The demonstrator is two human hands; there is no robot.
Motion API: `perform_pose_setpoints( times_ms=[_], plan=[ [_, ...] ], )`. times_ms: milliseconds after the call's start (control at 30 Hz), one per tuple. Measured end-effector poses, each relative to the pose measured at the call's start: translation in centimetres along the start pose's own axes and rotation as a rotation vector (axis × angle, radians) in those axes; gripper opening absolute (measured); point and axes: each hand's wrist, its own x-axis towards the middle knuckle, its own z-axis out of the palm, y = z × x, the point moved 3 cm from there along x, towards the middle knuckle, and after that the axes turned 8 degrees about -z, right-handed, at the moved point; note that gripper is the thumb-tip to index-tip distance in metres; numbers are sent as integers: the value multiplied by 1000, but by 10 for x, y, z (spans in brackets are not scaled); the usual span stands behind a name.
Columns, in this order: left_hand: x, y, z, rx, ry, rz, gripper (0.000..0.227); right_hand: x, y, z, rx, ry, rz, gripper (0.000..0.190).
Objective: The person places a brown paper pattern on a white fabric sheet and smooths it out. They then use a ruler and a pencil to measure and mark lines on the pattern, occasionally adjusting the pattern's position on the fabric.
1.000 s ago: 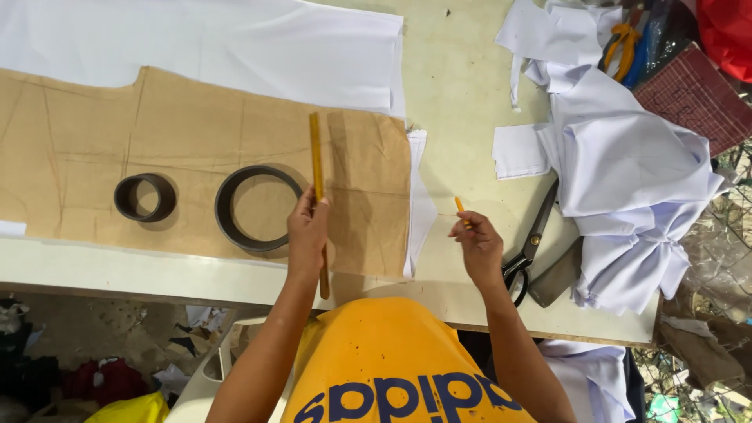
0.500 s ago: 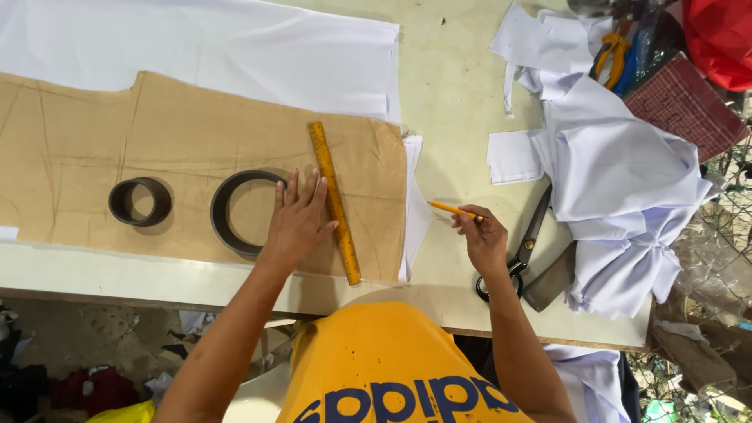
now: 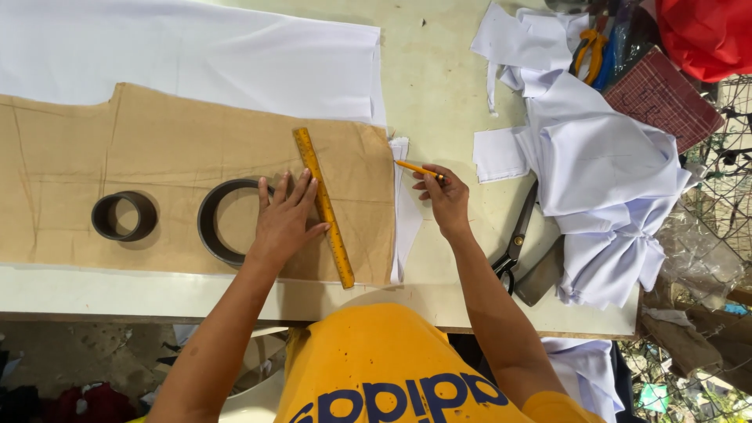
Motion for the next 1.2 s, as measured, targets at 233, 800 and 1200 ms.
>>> perform_pose_setpoints(
  times_ms=[233, 800, 1200],
  plan=[
    [2, -2, 7, -45, 46, 25, 99, 14, 0, 12, 4, -16, 85, 22],
    [3, -1, 3, -24, 10, 23, 98, -1, -1, 37, 170, -92, 99, 20],
    [10, 6, -19, -43, -18, -5, 95, 22, 65, 68, 368, -138, 308, 24]
  ],
)
